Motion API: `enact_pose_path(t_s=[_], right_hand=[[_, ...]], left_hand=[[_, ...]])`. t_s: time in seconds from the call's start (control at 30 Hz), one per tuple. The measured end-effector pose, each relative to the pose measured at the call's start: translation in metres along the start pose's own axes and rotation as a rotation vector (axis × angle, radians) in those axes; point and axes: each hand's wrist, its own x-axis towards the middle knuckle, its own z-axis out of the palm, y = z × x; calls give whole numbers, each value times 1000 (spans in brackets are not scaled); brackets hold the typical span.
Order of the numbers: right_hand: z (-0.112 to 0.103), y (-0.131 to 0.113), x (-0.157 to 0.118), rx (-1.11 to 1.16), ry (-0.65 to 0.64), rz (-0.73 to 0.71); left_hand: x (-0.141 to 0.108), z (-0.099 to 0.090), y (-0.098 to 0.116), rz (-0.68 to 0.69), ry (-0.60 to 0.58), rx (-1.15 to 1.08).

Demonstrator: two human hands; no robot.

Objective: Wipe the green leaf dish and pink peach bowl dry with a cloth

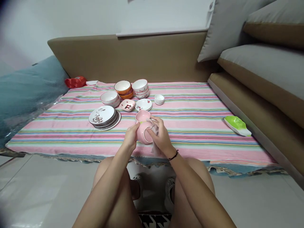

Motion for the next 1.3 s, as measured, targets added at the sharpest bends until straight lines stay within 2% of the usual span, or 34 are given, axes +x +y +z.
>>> enact_pose_path(t_s=[0.1,0.27,0.37,0.43,0.53,0.63,0.7,0.77,0.87,0.97,1.1,1.3], right_hand=[[1,0,2,91,159,69],[-3,-6,5,6,143,30],[-5,-8,4,-5,168,39],[-6,-9,3,8,188,32],[-7,-13,1,16,106,-83],[-6,-17,-1,-31,-117,-238],[-4,-17,-1,-63,-216,-262],[-2,-16,-1,-69,-214,-222],[1,-11,0,-59,-102,-151],[2,-5,3,-32,-81,-77],[5,4,5,83,-84,78],[7,8,8,240,18,303]], left_hand=[[0,0,-1,-16,45,-46],[4,-1,-1,-46,130,-107],[4,-2,-1,22,132,-70],[2,-1,-2,84,88,5],[-1,2,-4,129,23,107],[-1,4,-6,70,29,91],[0,4,-7,18,49,61],[2,2,-7,-7,87,46],[2,2,-6,-19,110,-4],[-1,3,-4,-35,40,-64],[-7,5,-2,-26,-72,34],[-6,3,-3,14,-48,92]])
